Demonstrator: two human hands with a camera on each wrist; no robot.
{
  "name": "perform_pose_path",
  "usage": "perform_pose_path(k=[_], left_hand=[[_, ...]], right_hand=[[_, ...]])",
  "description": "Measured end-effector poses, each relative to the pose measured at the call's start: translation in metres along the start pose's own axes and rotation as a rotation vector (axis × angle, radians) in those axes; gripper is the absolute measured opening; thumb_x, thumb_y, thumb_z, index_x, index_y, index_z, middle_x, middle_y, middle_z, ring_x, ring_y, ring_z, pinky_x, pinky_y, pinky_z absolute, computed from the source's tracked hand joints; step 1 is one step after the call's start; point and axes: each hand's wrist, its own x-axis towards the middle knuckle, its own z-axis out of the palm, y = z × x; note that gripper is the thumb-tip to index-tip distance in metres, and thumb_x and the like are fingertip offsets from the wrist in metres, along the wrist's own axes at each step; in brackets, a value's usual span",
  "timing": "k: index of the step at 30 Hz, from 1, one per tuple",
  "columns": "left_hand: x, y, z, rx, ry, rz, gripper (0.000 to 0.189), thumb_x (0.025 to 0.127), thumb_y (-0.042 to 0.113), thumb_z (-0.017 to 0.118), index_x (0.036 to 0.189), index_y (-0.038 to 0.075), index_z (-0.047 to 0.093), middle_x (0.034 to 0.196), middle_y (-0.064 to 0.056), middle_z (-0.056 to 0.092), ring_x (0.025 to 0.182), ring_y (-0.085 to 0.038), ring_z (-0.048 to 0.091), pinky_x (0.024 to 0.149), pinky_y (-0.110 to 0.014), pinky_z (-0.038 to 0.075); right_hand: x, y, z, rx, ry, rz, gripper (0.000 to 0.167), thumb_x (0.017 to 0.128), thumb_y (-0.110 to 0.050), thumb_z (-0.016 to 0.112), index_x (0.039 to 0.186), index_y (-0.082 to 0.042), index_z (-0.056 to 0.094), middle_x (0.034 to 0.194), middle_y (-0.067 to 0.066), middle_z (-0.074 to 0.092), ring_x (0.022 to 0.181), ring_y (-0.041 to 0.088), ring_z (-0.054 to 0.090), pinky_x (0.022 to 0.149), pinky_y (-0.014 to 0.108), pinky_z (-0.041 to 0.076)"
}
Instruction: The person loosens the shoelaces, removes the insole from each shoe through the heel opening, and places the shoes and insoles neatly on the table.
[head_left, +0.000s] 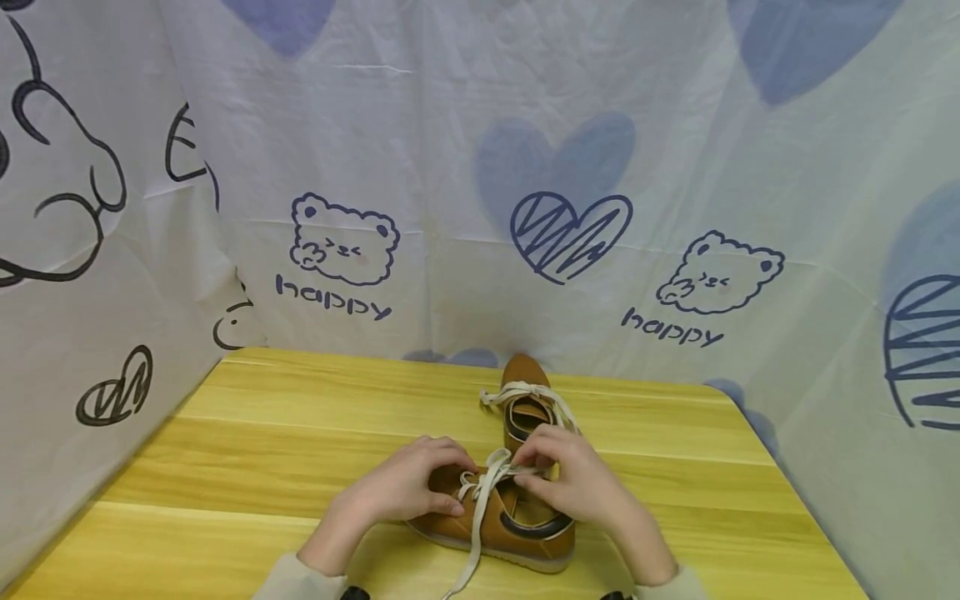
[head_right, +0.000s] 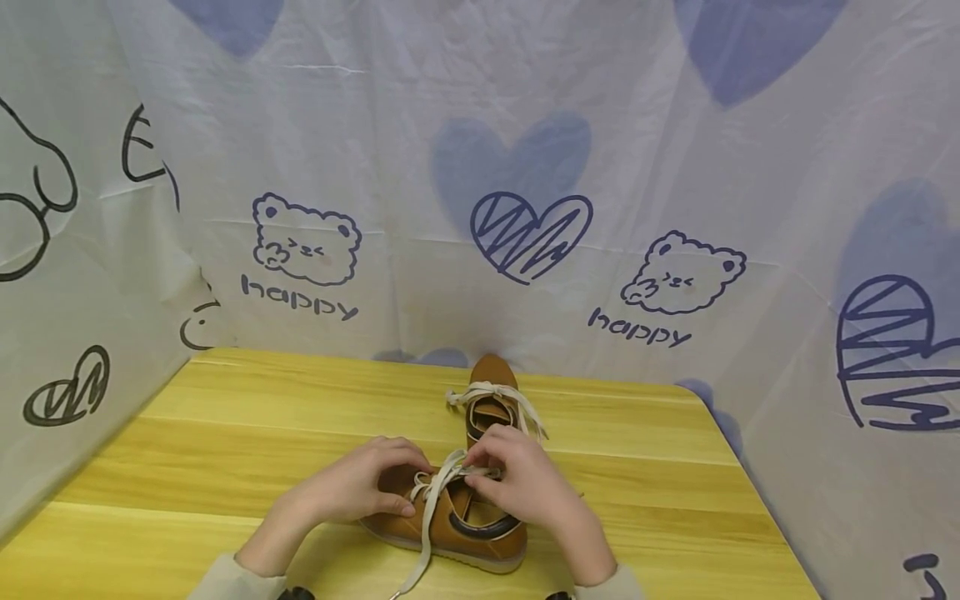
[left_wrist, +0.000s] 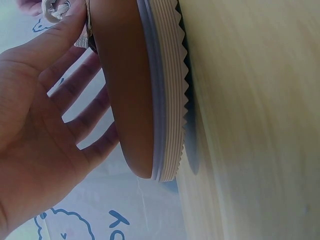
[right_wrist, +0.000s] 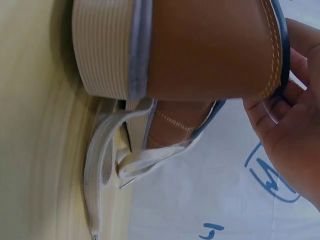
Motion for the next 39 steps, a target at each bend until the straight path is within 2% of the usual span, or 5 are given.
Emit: perform_pose_path(k=[5,15,22,31,39], left_hand=[[0.000,0.000,0.000,0.000,0.002,0.007,0.045,0.084,0.032,0.088,0.125,0.022,0.072,0.130,0.009,0.066,0.123,-0.019,0.058,0.112,-0.050,0.044],[0.000,0.000,0.001,0.001,0.004,-0.002,0.045,0.084,0.031,0.088,0.125,0.022,0.072,0.130,0.008,0.066,0.123,-0.020,0.057,0.110,-0.050,0.045],[-0.001,0.001,0.000,0.000,0.004,0.000,0.045,0.084,0.031,0.088,0.126,0.022,0.072,0.130,0.009,0.066,0.125,-0.021,0.058,0.114,-0.051,0.042],[-0.001,0.001,0.000,-0.019,-0.007,-0.011,0.047,0.084,0.032,0.087,0.128,0.022,0.071,0.132,0.008,0.065,0.127,-0.023,0.056,0.118,-0.054,0.037],[-0.002,0.002,0.000,0.001,0.001,-0.010,0.048,0.084,0.031,0.088,0.127,0.020,0.071,0.134,0.005,0.065,0.129,-0.025,0.056,0.121,-0.055,0.032]], right_hand=[[0.001,-0.001,0.005,-0.031,-0.012,0.002,0.021,0.085,-0.005,0.085,0.096,-0.019,0.073,0.094,-0.011,0.064,0.082,0.009,0.059,0.073,0.025,0.055],[0.002,-0.002,0.007,-0.024,-0.023,0.037,0.019,0.088,-0.003,0.082,0.092,-0.019,0.072,0.092,-0.011,0.063,0.082,0.006,0.058,0.072,0.026,0.056],[-0.002,0.001,-0.006,-0.013,-0.039,0.084,0.017,0.091,-0.005,0.079,0.093,-0.019,0.070,0.092,-0.011,0.063,0.083,0.003,0.059,0.074,0.028,0.058],[-0.012,0.011,-0.031,0.013,-0.032,0.163,0.012,0.093,-0.007,0.076,0.093,-0.017,0.070,0.090,-0.010,0.064,0.079,0.008,0.058,0.067,0.025,0.053],[-0.019,0.018,-0.039,0.086,-0.141,0.223,0.010,0.093,-0.007,0.075,0.092,-0.016,0.071,0.089,-0.007,0.063,0.081,0.008,0.059,0.069,0.027,0.054]])
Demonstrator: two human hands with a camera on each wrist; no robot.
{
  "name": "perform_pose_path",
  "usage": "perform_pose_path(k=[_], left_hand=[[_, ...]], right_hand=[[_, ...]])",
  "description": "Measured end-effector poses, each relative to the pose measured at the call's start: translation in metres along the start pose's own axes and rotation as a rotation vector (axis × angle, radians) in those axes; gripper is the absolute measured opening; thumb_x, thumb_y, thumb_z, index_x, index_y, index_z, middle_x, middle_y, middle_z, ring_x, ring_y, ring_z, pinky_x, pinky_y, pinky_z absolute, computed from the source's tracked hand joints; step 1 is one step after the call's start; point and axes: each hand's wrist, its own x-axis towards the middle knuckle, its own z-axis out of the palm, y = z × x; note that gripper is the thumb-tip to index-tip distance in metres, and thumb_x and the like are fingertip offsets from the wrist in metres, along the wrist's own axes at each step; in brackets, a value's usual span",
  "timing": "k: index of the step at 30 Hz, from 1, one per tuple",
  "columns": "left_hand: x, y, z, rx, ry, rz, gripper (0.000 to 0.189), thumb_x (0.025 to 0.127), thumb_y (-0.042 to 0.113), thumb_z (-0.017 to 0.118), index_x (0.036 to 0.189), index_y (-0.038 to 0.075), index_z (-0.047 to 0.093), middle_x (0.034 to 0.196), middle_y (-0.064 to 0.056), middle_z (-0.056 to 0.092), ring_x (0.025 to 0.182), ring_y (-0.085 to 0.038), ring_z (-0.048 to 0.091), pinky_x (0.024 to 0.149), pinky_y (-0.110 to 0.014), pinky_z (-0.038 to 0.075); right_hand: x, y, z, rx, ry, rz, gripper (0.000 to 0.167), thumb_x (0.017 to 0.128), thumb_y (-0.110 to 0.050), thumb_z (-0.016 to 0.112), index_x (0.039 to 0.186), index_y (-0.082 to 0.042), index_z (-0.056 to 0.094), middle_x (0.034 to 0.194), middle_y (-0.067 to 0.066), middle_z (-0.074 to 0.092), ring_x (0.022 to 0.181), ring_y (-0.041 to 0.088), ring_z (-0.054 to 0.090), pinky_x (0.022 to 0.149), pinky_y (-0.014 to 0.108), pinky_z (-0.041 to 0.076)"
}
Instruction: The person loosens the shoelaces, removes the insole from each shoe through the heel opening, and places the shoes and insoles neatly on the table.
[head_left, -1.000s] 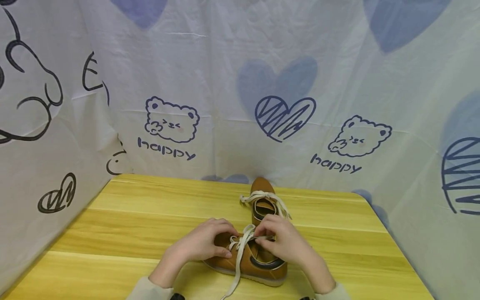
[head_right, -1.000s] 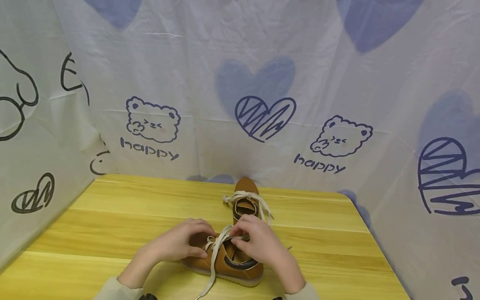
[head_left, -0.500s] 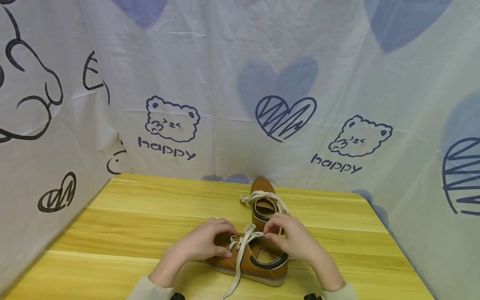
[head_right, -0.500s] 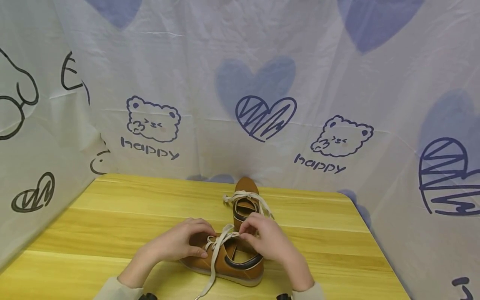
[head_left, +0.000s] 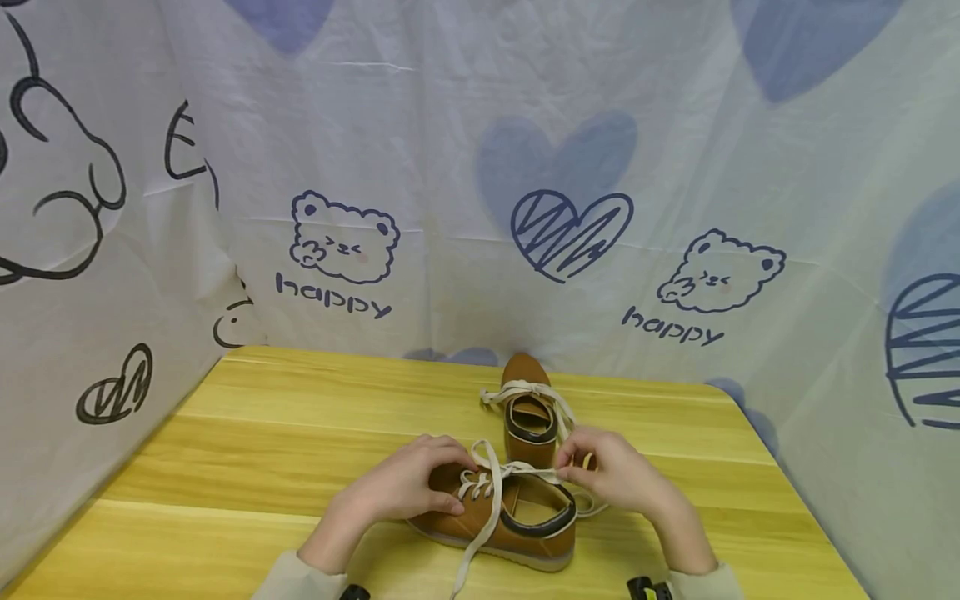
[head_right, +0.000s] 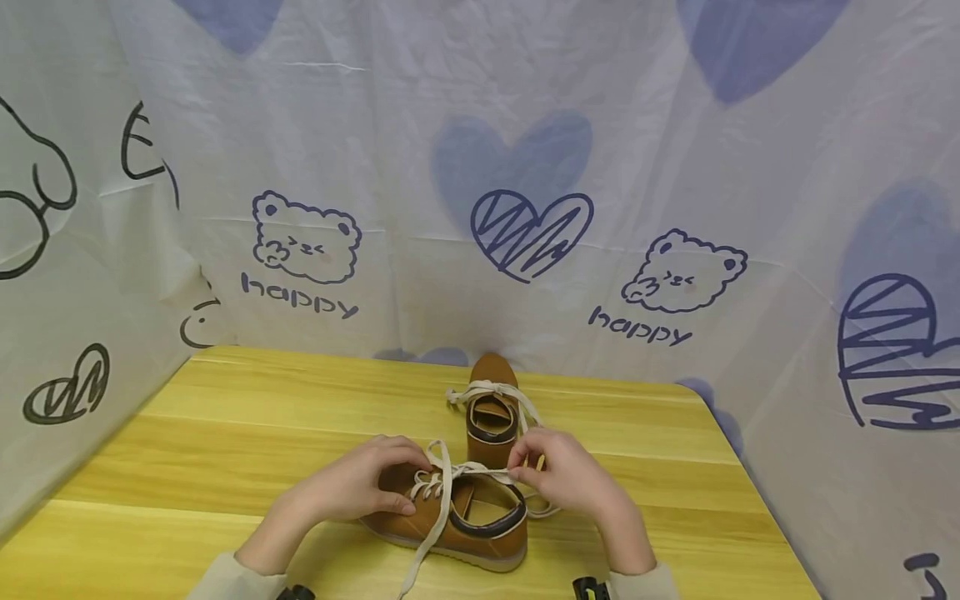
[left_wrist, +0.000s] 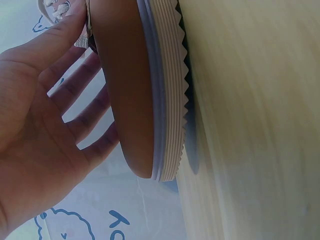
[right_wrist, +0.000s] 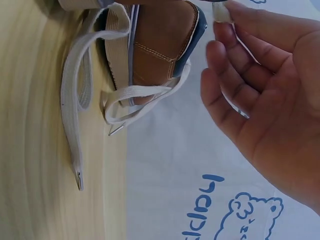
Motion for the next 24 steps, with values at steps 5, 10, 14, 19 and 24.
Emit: perform_pose_path(k=[5,10,14,19,24], left_hand=[[0.000,0.000,0.000,-0.006,-0.002,-0.001,0.048,0.084,0.031,0.088,0.127,0.020,0.071,0.134,0.005,0.065,0.130,-0.026,0.056,0.122,-0.056,0.030],[0.000,-0.001,0.001,-0.006,-0.004,-0.003,0.047,0.084,0.031,0.088,0.127,0.022,0.071,0.134,0.005,0.065,0.130,-0.026,0.056,0.123,-0.056,0.030],[0.001,-0.002,0.001,-0.004,-0.002,-0.001,0.047,0.084,0.032,0.088,0.127,0.022,0.071,0.133,0.005,0.065,0.129,-0.025,0.056,0.121,-0.056,0.032],[0.001,-0.003,0.000,-0.007,0.002,0.004,0.046,0.084,0.032,0.088,0.126,0.023,0.071,0.132,0.007,0.065,0.129,-0.024,0.057,0.120,-0.055,0.034],[0.002,-0.003,0.000,0.001,0.004,0.007,0.046,0.083,0.032,0.088,0.125,0.023,0.071,0.131,0.007,0.066,0.127,-0.023,0.057,0.118,-0.054,0.037]], right_hand=[[0.000,0.003,0.002,0.008,-0.026,0.011,0.008,0.094,-0.010,0.075,0.094,-0.016,0.071,0.090,-0.007,0.064,0.082,0.009,0.059,0.069,0.027,0.054],[0.003,0.000,0.005,-0.044,0.044,-0.020,0.011,0.093,-0.014,0.077,0.101,-0.018,0.071,0.099,-0.007,0.068,0.089,0.012,0.062,0.078,0.032,0.056],[0.009,-0.003,0.012,-0.053,0.109,-0.090,0.017,0.091,-0.011,0.080,0.103,-0.019,0.072,0.103,-0.009,0.068,0.093,0.016,0.064,0.084,0.037,0.057],[0.015,-0.012,0.023,-0.047,0.137,-0.154,0.020,0.088,-0.007,0.082,0.100,-0.018,0.072,0.099,-0.009,0.067,0.089,0.018,0.065,0.080,0.035,0.058],[0.019,-0.019,0.034,-0.080,0.105,-0.151,0.019,0.087,-0.007,0.083,0.098,-0.017,0.071,0.096,-0.007,0.065,0.085,0.015,0.063,0.077,0.034,0.058]])
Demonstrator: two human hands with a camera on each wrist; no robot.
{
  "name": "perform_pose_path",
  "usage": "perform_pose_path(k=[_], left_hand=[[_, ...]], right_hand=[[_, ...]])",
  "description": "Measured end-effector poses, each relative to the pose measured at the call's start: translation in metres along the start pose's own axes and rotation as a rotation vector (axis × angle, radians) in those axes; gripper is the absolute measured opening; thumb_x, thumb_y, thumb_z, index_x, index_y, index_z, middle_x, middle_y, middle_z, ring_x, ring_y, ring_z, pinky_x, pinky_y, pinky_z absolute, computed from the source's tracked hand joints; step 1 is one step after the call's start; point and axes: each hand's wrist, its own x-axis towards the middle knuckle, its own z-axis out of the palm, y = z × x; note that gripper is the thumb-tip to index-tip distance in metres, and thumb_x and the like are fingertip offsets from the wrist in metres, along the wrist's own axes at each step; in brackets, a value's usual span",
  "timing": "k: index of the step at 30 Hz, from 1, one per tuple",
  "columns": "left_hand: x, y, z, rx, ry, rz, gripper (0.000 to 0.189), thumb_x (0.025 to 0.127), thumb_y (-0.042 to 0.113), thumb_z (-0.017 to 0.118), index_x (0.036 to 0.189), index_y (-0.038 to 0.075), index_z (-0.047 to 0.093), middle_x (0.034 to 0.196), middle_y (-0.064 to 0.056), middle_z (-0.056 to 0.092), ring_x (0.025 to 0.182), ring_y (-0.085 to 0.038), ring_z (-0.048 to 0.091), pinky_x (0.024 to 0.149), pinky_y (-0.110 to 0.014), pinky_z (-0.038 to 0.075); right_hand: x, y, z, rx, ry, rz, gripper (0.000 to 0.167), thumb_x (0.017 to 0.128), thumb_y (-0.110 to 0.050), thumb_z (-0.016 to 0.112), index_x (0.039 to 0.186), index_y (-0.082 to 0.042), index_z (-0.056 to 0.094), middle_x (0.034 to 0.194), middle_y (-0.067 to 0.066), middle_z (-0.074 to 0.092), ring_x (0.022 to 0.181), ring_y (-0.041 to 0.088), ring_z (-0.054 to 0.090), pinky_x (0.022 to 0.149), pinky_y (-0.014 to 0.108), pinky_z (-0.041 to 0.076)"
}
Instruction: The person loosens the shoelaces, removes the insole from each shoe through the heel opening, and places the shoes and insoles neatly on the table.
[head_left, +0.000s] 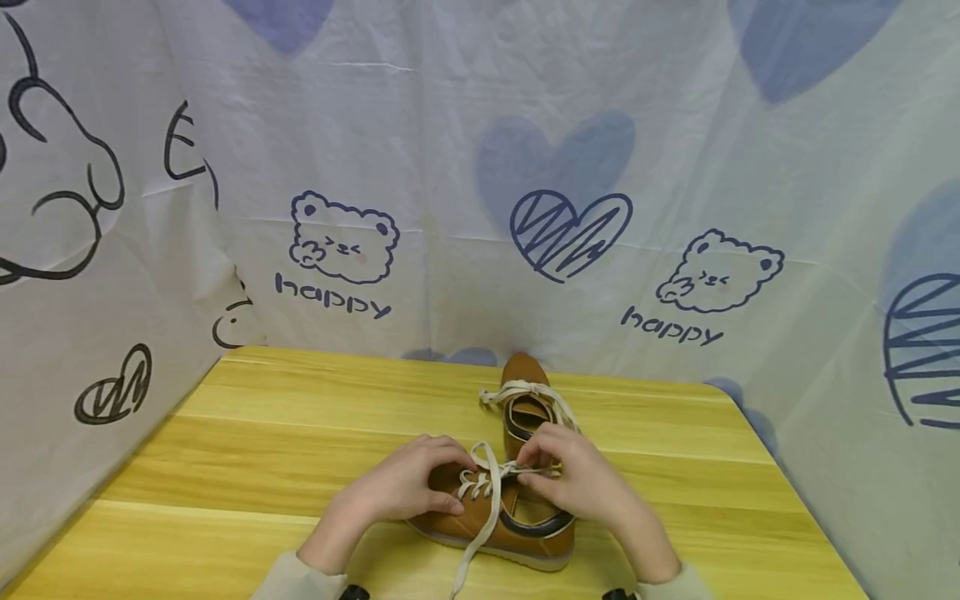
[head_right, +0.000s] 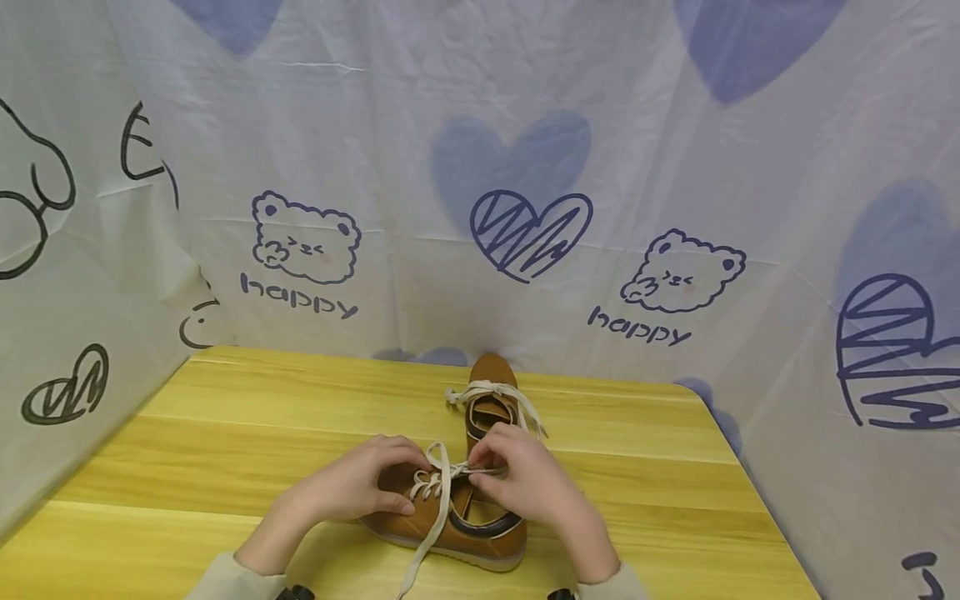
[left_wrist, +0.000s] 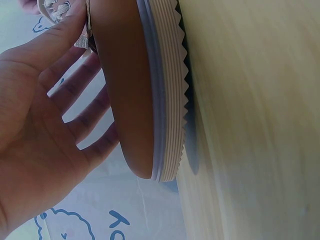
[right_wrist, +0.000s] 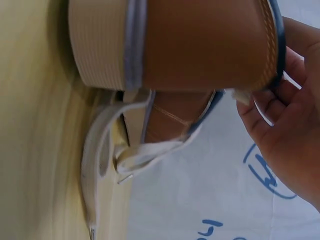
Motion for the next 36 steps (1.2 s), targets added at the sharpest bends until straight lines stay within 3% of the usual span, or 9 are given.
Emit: perform_pose_path(k=[17,27,36], left_hand=[[0.000,0.000,0.000,0.007,0.003,0.007,0.047,0.084,0.032,0.088,0.126,0.022,0.071,0.132,0.008,0.065,0.125,-0.021,0.057,0.114,-0.051,0.042],[0.000,0.000,0.000,0.014,0.005,0.015,0.046,0.083,0.030,0.089,0.125,0.022,0.072,0.130,0.007,0.066,0.125,-0.021,0.058,0.116,-0.051,0.040],[0.000,0.000,0.000,0.012,-0.002,0.010,0.047,0.083,0.030,0.088,0.126,0.021,0.072,0.131,0.007,0.066,0.127,-0.023,0.057,0.119,-0.053,0.036]], right_hand=[[0.002,-0.001,0.011,-0.093,0.014,0.009,0.020,0.087,-0.005,0.082,0.092,-0.020,0.070,0.090,-0.012,0.061,0.084,0.007,0.057,0.074,0.025,0.054],[-0.001,0.002,-0.001,-0.057,0.070,0.017,0.023,0.086,-0.001,0.082,0.092,-0.019,0.069,0.091,-0.012,0.062,0.082,0.004,0.059,0.072,0.029,0.056],[-0.006,0.010,-0.016,-0.071,0.107,0.072,0.023,0.086,-0.003,0.082,0.092,-0.022,0.070,0.090,-0.015,0.063,0.081,0.008,0.059,0.071,0.033,0.056]])
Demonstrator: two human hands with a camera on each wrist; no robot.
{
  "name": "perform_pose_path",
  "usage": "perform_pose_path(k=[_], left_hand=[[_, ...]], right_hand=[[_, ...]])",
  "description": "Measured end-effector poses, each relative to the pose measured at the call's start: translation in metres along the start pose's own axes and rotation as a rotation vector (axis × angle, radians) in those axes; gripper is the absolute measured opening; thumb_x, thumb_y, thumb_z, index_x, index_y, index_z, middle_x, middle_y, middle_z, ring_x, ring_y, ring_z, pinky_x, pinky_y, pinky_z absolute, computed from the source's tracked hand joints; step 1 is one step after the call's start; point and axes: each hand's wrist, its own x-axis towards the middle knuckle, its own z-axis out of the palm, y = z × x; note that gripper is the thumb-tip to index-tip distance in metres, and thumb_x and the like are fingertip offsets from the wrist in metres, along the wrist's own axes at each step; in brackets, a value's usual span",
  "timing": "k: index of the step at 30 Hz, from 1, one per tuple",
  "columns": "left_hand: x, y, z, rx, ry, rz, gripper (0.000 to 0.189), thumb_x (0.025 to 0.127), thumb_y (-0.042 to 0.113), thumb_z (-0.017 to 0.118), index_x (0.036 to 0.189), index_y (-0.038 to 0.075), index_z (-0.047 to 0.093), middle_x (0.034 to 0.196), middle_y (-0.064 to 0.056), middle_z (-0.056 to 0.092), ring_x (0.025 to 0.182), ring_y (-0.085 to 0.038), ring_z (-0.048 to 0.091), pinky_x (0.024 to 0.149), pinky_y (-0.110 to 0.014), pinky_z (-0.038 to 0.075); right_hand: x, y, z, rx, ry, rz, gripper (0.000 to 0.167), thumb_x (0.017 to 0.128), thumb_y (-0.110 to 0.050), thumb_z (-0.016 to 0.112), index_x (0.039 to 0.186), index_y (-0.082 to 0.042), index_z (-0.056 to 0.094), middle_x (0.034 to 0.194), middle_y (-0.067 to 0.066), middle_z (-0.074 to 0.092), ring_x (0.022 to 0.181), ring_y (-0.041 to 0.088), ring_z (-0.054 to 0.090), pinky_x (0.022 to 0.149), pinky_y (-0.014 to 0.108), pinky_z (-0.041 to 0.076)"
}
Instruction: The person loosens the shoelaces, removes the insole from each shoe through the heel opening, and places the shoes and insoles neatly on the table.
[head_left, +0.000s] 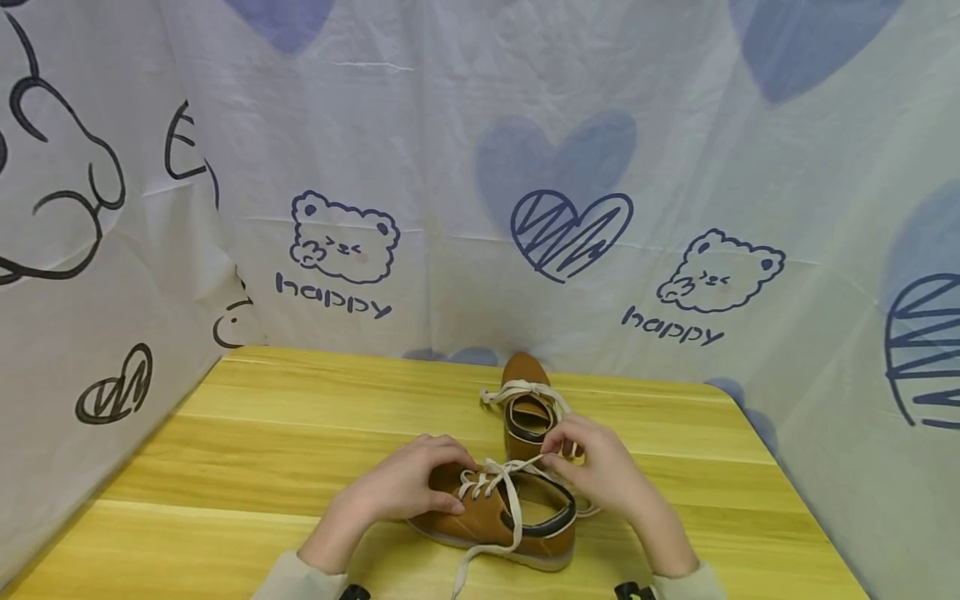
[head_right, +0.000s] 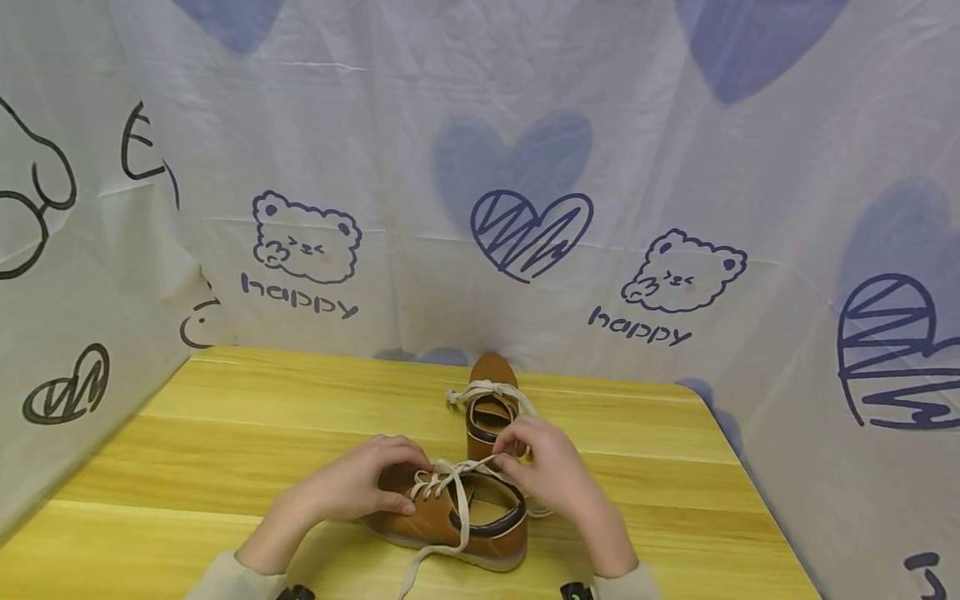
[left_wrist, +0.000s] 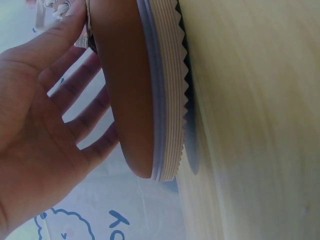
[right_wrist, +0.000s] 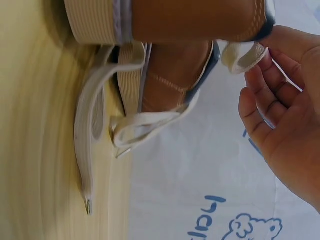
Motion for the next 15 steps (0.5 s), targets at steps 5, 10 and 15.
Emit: perform_pose_path(k=[5,10,15], left_hand=[[0.000,0.001,0.000,0.000,0.000,-0.003,0.047,0.084,0.030,0.088,0.127,0.021,0.071,0.131,0.007,0.066,0.128,-0.023,0.057,0.118,-0.053,0.037],[-0.001,0.001,0.000,0.005,0.000,-0.004,0.047,0.084,0.030,0.088,0.126,0.021,0.072,0.131,0.007,0.065,0.127,-0.023,0.057,0.116,-0.052,0.040],[-0.001,0.000,0.001,0.007,0.002,-0.006,0.046,0.084,0.030,0.088,0.126,0.021,0.072,0.131,0.007,0.065,0.127,-0.023,0.057,0.116,-0.051,0.041]], right_hand=[[-0.003,0.004,-0.008,-0.020,0.033,0.030,0.022,0.086,-0.003,0.082,0.092,-0.021,0.071,0.090,-0.015,0.063,0.082,0.006,0.058,0.070,0.029,0.054],[-0.006,0.010,-0.014,-0.025,0.035,0.071,0.019,0.087,-0.005,0.082,0.092,-0.020,0.071,0.090,-0.014,0.064,0.081,0.005,0.057,0.070,0.025,0.052],[-0.008,0.015,-0.017,0.003,-0.055,0.114,0.019,0.088,-0.006,0.081,0.090,-0.022,0.070,0.088,-0.013,0.062,0.081,0.007,0.057,0.071,0.025,0.053]])
